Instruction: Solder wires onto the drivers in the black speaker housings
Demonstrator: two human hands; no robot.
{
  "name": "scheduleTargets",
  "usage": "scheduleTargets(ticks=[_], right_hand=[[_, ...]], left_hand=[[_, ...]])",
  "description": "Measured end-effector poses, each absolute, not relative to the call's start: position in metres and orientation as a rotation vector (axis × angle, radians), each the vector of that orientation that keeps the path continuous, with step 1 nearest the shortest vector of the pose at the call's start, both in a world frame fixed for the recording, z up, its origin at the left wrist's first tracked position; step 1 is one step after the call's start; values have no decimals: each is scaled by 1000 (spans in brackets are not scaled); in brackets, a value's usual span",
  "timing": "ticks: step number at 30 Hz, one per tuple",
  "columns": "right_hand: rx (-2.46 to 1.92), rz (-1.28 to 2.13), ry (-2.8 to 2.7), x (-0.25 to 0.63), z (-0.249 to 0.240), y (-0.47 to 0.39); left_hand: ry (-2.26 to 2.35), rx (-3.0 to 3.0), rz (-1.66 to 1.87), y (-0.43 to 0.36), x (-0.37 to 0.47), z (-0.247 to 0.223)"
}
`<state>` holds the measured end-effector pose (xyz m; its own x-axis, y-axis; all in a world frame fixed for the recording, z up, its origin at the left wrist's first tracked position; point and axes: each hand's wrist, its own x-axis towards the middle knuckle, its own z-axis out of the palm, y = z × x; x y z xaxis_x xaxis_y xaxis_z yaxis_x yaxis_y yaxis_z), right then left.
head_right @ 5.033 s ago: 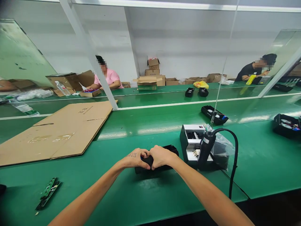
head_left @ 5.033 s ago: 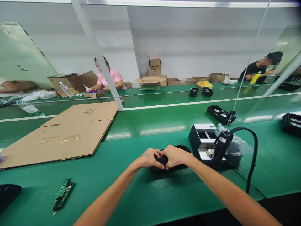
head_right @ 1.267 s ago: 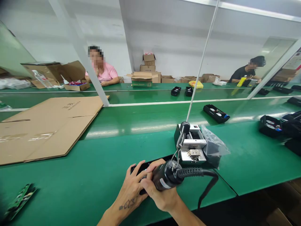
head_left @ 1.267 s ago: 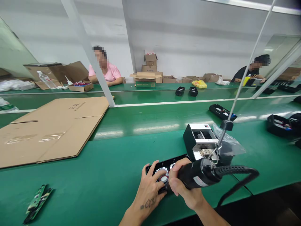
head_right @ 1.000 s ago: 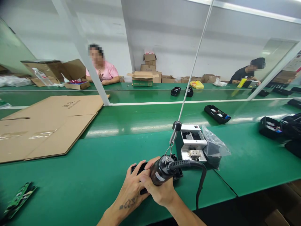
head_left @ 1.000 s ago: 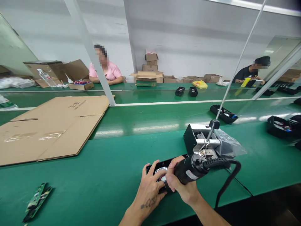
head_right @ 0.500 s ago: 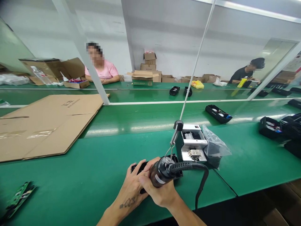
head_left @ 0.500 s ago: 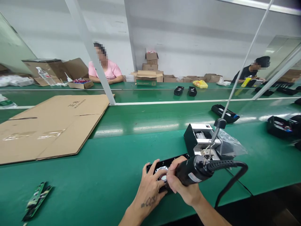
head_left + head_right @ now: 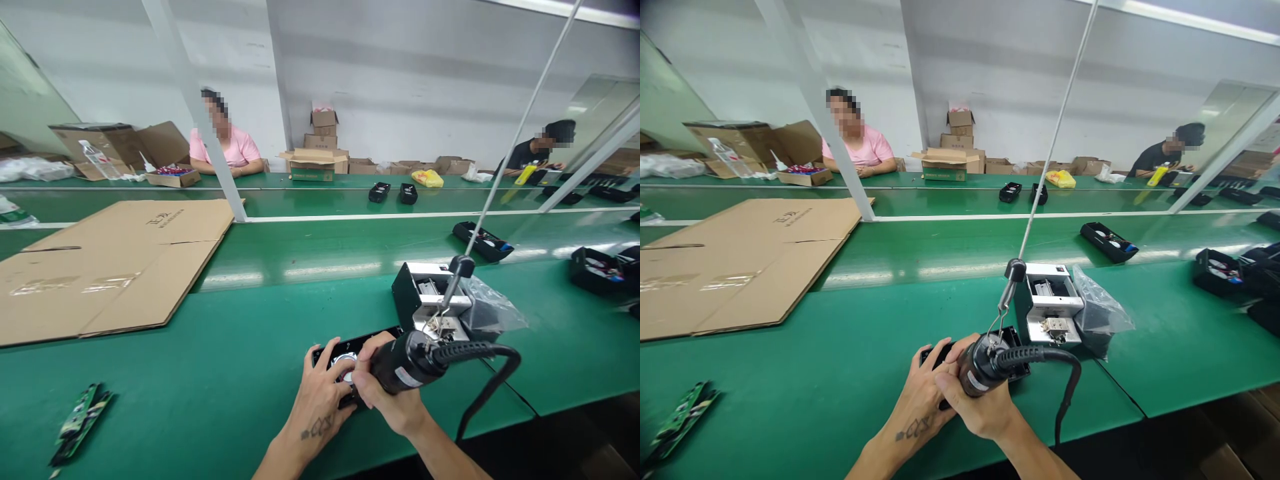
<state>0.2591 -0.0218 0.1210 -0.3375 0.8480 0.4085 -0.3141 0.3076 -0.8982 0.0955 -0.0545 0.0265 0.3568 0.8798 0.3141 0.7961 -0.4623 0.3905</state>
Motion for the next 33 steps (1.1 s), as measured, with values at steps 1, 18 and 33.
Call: scheduleTargets(ticks=[1, 18, 33], right_hand=[[-528, 1307, -1448, 259, 119, -22], [-548, 1299, -1466, 260, 129, -22], [-588, 1340, -1475, 256, 126, -20]], left_hand=[[1528, 2436, 739, -54, 95, 25], [1543, 2492, 694, -56, 95, 27], [1555, 2474, 729, -55, 96, 27]])
